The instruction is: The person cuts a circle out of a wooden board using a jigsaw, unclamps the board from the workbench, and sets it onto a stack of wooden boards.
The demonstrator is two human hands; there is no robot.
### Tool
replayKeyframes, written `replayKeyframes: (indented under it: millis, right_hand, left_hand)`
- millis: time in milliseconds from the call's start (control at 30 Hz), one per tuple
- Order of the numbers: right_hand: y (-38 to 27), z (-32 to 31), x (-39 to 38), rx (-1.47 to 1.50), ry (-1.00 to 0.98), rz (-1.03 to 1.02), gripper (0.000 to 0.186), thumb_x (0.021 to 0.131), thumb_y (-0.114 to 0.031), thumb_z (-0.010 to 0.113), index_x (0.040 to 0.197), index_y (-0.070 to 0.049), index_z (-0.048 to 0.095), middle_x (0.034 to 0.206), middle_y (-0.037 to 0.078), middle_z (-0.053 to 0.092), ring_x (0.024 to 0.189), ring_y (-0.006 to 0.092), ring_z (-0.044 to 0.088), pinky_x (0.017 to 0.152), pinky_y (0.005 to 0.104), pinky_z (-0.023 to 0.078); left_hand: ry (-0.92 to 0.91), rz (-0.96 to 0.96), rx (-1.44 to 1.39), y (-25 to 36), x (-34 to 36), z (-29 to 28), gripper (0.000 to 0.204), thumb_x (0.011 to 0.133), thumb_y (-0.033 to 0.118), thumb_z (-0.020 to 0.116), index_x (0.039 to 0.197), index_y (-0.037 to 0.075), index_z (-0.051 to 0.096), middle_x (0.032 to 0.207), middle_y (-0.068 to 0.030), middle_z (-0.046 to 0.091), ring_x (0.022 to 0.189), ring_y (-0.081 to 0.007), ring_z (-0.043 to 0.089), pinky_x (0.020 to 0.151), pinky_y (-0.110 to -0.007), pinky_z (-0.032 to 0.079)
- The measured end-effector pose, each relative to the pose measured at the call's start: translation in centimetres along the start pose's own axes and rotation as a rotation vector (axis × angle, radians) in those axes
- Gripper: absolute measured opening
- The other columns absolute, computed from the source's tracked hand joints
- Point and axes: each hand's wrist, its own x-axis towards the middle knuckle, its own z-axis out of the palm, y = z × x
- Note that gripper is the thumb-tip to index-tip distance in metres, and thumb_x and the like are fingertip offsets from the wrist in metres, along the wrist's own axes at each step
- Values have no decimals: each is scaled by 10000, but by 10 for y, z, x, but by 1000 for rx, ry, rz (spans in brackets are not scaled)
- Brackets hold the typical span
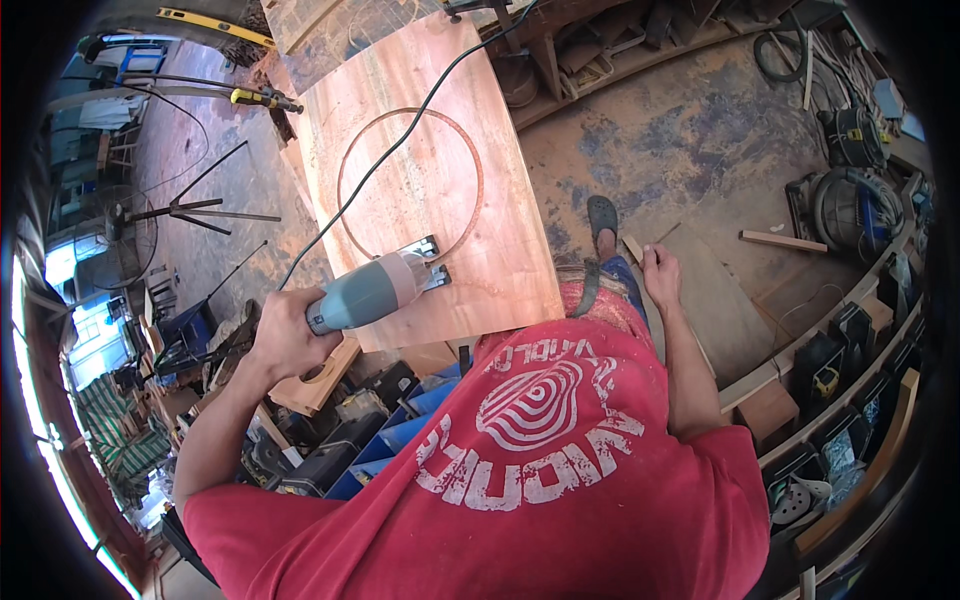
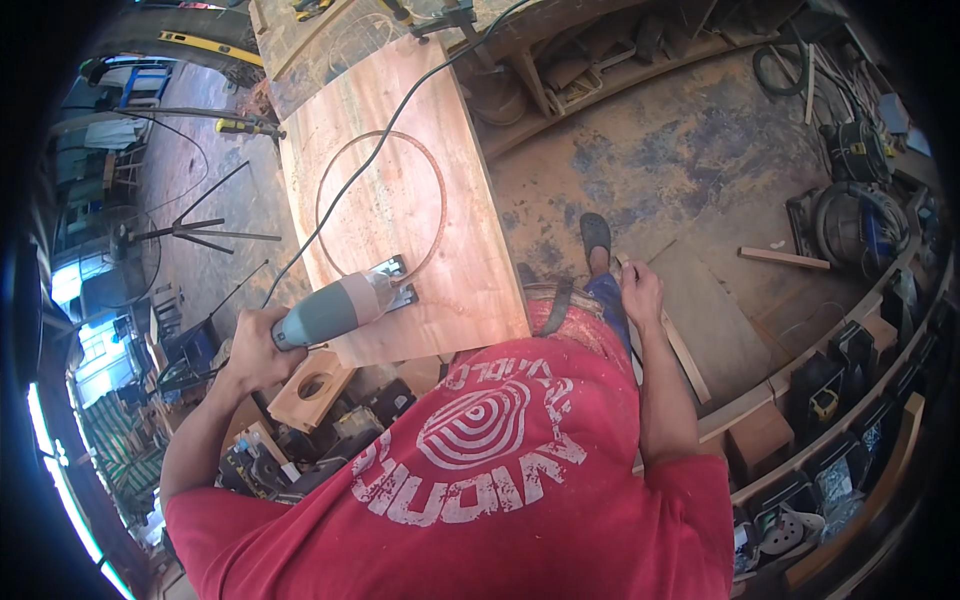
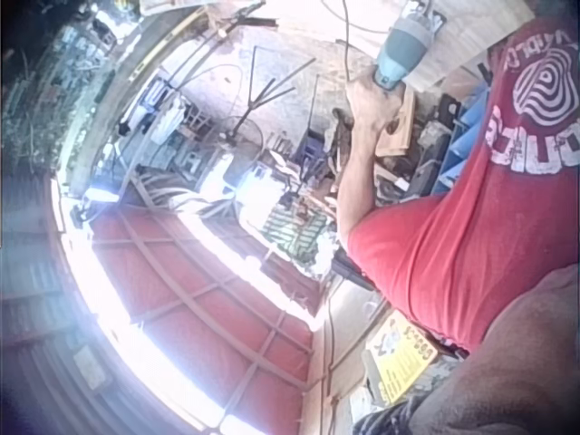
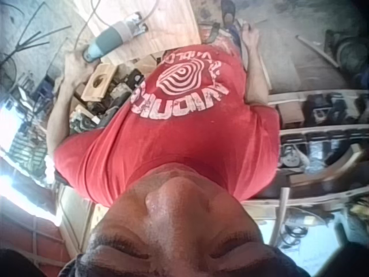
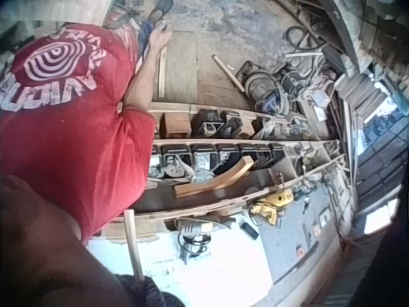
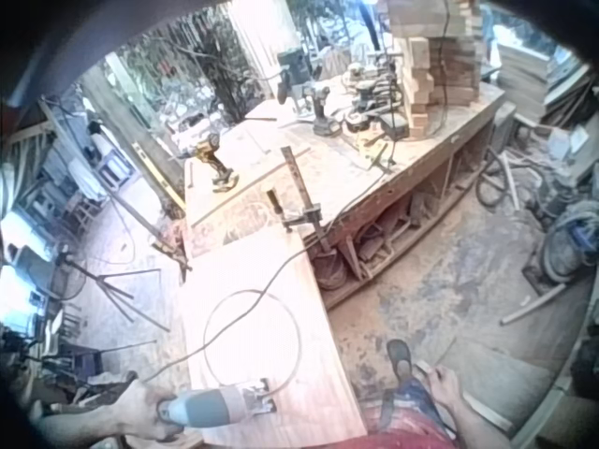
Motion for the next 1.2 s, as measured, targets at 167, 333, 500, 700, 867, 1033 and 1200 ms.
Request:
replayKeyframes:
  millis: [167,333,500,700,867,1033,1200]
  right_hand:
    - [1,-1,3,-4,-17,-3,365,1057,-326,575,1021,-2,739,750,109,705,743,232,694,732,401,534]
    - [2,1,4,-10,0,-15,371,1056,-330,577,1007,1,737,746,117,702,742,240,695,729,404,532]
    - [-4,3,7,-12,-9,-21,376,1056,-330,576,996,6,733,736,123,695,731,244,689,718,410,530]
    - [-8,2,9,-6,-24,-24,376,1058,-326,572,994,8,732,737,123,699,719,231,688,699,405,526]
    - [-7,3,10,8,-28,-30,368,1058,-324,575,1008,3,738,738,119,702,719,222,689,699,398,528]
    - [-8,2,12,-1,-25,-35,370,1058,-330,574,1029,-2,743,744,119,706,725,221,691,706,398,531]
    - [-15,0,15,1,-35,-45,384,1059,-339,570,1038,3,742,744,131,707,733,248,699,717,406,534]
  left_hand:
    - [-8,-14,6,1,0,1,324,670,139,776,943,-33,749,771,-250,703,772,-419,732,747,-443,594]
    - [21,-40,-6,7,-1,2,310,666,138,773,921,-36,747,771,-250,702,771,-424,729,743,-444,592]
    - [8,-51,-17,8,1,3,299,671,136,770,915,-35,744,769,-253,701,763,-424,727,733,-440,592]
    - [80,13,-20,5,-2,9,223,683,108,759,862,-22,731,695,-219,676,632,-351,719,625,-405,554]
    - [75,13,-30,7,-1,8,216,684,111,762,852,-19,723,689,-217,670,628,-362,713,621,-405,552]
    - [88,34,-44,13,0,6,215,677,109,770,832,-27,709,679,-220,662,620,-362,710,615,-408,549]
    - [10,-75,-50,19,1,2,303,677,139,796,921,-35,750,808,-257,717,781,-424,736,749,-444,594]
